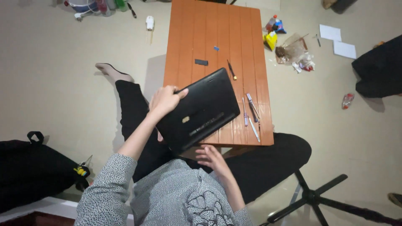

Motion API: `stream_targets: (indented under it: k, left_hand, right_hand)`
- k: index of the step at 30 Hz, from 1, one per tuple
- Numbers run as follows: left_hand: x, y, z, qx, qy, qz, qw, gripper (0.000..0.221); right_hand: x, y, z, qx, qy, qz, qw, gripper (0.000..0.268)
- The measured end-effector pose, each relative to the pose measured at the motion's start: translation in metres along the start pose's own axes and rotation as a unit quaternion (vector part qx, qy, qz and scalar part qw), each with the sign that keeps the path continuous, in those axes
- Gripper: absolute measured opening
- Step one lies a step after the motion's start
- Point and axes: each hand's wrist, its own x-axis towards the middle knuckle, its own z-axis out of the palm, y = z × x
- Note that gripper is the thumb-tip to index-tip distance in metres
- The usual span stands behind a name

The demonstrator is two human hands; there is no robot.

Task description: Reinstalling internal components and reassembling a laptop using a screwdriver

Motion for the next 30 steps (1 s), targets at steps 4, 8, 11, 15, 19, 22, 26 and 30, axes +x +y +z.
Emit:
stream_targets:
  k: [4,8,11,15,19,22,26,30]
  left_hand:
    - [0.009,-0.034,0.022,-0.083,-0.033,-0.042,0.995,0.045]
    - [0.026,-0.083,0.063,-0.179,-0.038,-0.094,0.979,0.048]
    - [0.034,-0.111,0.090,-0.204,-0.032,-0.122,0.971,0.050]
    - [0.011,-0.100,0.089,-0.239,-0.012,-0.118,0.964,0.047]
    - [0.007,-0.085,0.095,-0.215,0.016,-0.081,0.973,0.051]
    - [0.005,-0.082,0.107,-0.160,0.040,-0.050,0.985,0.050]
    - [0.000,-0.076,0.097,-0.100,0.034,-0.027,0.994,0.053]
    - [0.001,-0.069,0.067,-0.069,0.008,-0.005,0.998,0.051]
  right_hand:
    - [-0.003,0.001,0.009,0.019,-0.017,-0.002,1.000,0.054]
    - [-0.011,-0.008,0.017,0.060,0.027,-0.025,0.997,0.045]
    - [-0.012,-0.003,0.013,0.058,0.058,-0.035,0.996,0.045]
    - [-0.016,0.000,0.012,0.027,0.128,-0.094,0.987,0.044]
    - [-0.015,-0.004,0.011,0.016,0.212,-0.093,0.973,0.041]
    - [-0.020,-0.014,0.012,0.016,0.255,-0.082,0.963,0.035]
    - [-0.020,-0.029,0.010,-0.029,0.307,-0.148,0.940,0.021]
    - [-0.023,-0.066,-0.011,-0.189,0.384,-0.292,0.855,0.006]
